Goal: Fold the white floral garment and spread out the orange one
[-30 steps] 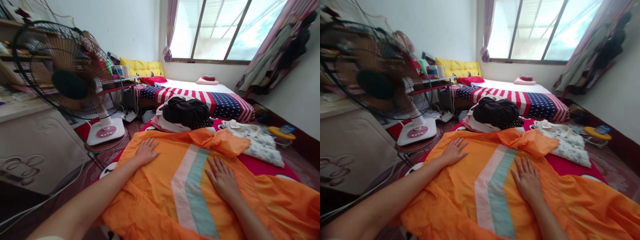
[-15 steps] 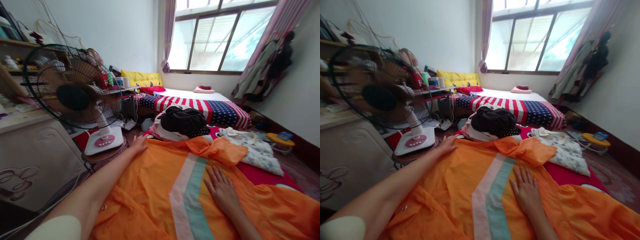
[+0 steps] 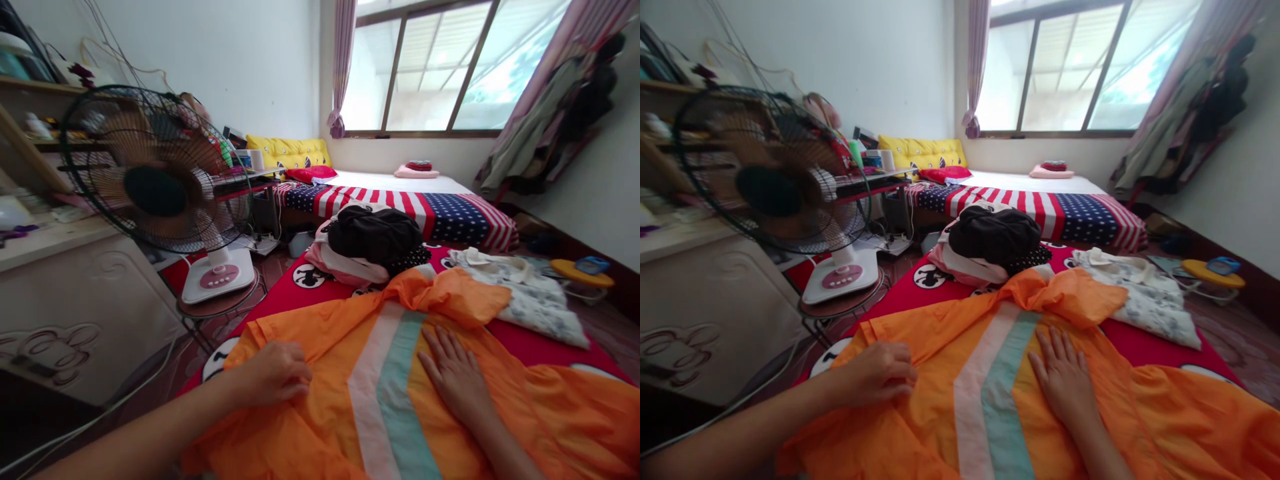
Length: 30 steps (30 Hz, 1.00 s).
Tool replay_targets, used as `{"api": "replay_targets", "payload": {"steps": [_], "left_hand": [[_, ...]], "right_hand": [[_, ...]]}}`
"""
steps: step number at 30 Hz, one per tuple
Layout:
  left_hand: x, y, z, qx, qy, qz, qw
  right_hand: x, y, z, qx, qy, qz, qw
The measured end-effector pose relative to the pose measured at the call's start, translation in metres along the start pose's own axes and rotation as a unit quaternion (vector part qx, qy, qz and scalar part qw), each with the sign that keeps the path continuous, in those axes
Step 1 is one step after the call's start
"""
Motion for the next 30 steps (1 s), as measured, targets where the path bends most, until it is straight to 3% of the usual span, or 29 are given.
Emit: {"api": "replay_targets", "payload": {"steps": [3, 5, 7, 10, 17, 20, 23, 30], "left_hand": [[-0.008, -0.021, -0.019, -0.069, 0.103, -0.109, 0.986], [-0.011, -0.044, -0.034, -0.061, 0.164, -0.200, 0.964], [-0.014, -0.065, -0.042, -0.018, 0.170, -0.290, 0.942], [-0.019, -0.085, -0.039, 0.019, 0.115, -0.372, 0.921], [-0.018, -0.085, -0.001, -0.095, 0.027, -0.312, 0.945], [-0.017, -0.075, 0.004, -0.102, 0.013, -0.262, 0.960], [-0.018, -0.063, 0.001, -0.081, 0.032, -0.214, 0.973], [-0.029, -0.055, -0.006, 0.037, 0.139, -0.208, 0.968]], "right_hand": [[0.000, 0.000, 0.001, 0.000, -0.004, 0.000, 1.000], [0.000, 0.001, 0.000, -0.001, -0.004, 0.000, 1.000], [0.000, 0.000, 0.000, 0.000, -0.002, 0.000, 1.000], [0.000, 0.000, 0.000, 0.004, -0.002, 0.002, 1.000], [0.001, 0.000, -0.001, 0.004, -0.011, 0.005, 1.000], [0.001, 0.000, -0.001, 0.003, -0.013, 0.006, 1.000], [0.001, 0.000, -0.001, 0.004, -0.015, 0.007, 1.000], [0.001, 0.000, -0.002, 0.002, -0.012, 0.003, 1.000]]}}
Point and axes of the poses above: each hand's wrist, its own x-axis towards the middle knuckle, its own z-axis out of the palm, y = z × x, the point moved 7 cm from there along x, towards the middle knuckle, and after that the axes turned 14 degrees about -z, right-handed, at the moved point
